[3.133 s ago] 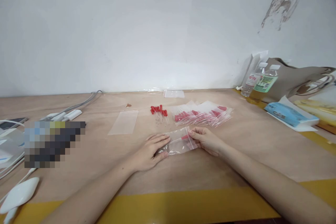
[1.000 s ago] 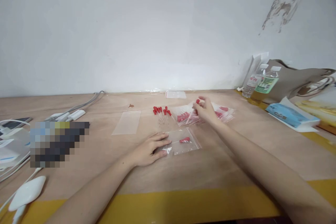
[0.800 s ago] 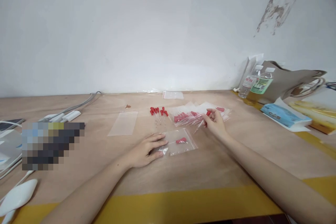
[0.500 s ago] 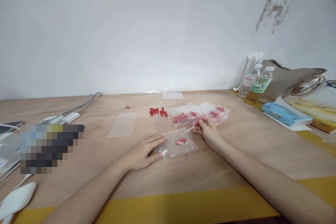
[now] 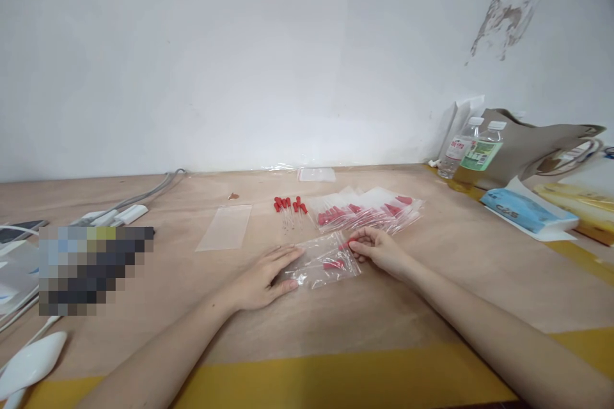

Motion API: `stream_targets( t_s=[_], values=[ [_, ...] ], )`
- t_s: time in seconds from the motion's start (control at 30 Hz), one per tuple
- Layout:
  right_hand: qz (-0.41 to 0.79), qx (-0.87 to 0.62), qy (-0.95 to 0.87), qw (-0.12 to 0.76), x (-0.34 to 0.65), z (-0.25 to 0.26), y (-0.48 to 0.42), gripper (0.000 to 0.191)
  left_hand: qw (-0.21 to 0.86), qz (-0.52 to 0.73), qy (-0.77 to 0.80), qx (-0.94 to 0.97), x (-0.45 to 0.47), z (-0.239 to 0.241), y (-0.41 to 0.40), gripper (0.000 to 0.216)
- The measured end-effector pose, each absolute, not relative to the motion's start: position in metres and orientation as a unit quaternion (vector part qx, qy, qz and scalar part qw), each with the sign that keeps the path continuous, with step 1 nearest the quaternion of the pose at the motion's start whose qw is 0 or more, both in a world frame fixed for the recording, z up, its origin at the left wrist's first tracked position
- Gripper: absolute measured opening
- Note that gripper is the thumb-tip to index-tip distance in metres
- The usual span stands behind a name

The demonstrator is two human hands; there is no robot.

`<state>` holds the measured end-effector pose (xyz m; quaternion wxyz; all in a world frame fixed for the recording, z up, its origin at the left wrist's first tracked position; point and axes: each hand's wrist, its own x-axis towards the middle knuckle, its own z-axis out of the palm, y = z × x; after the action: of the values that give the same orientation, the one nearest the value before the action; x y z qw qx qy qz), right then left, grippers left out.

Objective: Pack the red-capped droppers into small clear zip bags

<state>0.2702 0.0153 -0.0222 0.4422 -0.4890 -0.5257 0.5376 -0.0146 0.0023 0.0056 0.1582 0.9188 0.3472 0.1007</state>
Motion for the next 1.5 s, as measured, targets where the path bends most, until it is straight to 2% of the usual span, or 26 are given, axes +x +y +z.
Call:
stream_targets(
  t_s=[0.1, 0.27, 0.4, 0.5, 0.57, 0.67, 0.77, 0.83, 0.97, 1.23, 1.37, 1.5],
  values=[
    [0.469, -0.499, -0.615, 0.391, 0.270, -0.023, 0.016, 0.027, 0.155, 0.100, 0.346, 0.920, -0.015, 0.005, 0.002, 0.055],
    [0.399, -0.460, -0.698, 0.377, 0.259, -0.020, 0.016, 0.024, 0.160, 0.106, 0.341, 0.920, -0.014, 0.003, 0.003, 0.054],
    [0.416, -0.417, -0.739, 0.326, 0.263, -0.015, 0.018, 0.026, 0.168, 0.113, 0.335, 0.920, -0.013, 0.004, 0.002, 0.052],
    [0.417, -0.467, -0.698, 0.348, 0.273, -0.005, 0.023, 0.028, 0.188, 0.132, 0.333, 0.915, -0.012, 0.006, 0.001, 0.043],
    [0.358, -0.505, -0.685, 0.384, 0.276, 0.006, 0.028, 0.025, 0.205, 0.144, 0.335, 0.909, -0.012, 0.008, 0.000, 0.032],
    [0.258, -0.538, -0.705, 0.384, 0.265, 0.023, 0.041, 0.020, 0.220, 0.154, 0.332, 0.904, -0.011, 0.008, 0.000, 0.022],
    [0.177, -0.565, -0.737, 0.326, 0.239, 0.033, 0.064, 0.017, 0.228, 0.165, 0.326, 0.902, -0.011, 0.006, 0.001, 0.019],
    [0.141, -0.608, -0.740, 0.252, 0.217, 0.035, 0.082, 0.022, 0.234, 0.171, 0.323, 0.901, -0.011, 0.005, 0.002, 0.017],
    [0.143, -0.643, -0.729, 0.188, 0.180, 0.033, 0.112, 0.030, 0.240, 0.170, 0.322, 0.900, -0.011, 0.004, 0.003, 0.014],
    [0.207, -0.685, -0.697, 0.047, 0.156, 0.030, 0.136, 0.001, 0.220, 0.179, 0.309, 0.908, -0.009, 0.002, 0.003, 0.021],
    [0.224, -0.703, -0.674, 0.031, 0.156, 0.031, 0.140, 0.005, 0.198, 0.168, 0.311, 0.914, -0.008, 0.001, 0.005, 0.035],
    [0.254, -0.714, -0.649, 0.067, 0.152, 0.027, 0.139, 0.007, 0.183, 0.162, 0.310, 0.919, -0.009, -0.001, 0.006, 0.038]
  ],
)
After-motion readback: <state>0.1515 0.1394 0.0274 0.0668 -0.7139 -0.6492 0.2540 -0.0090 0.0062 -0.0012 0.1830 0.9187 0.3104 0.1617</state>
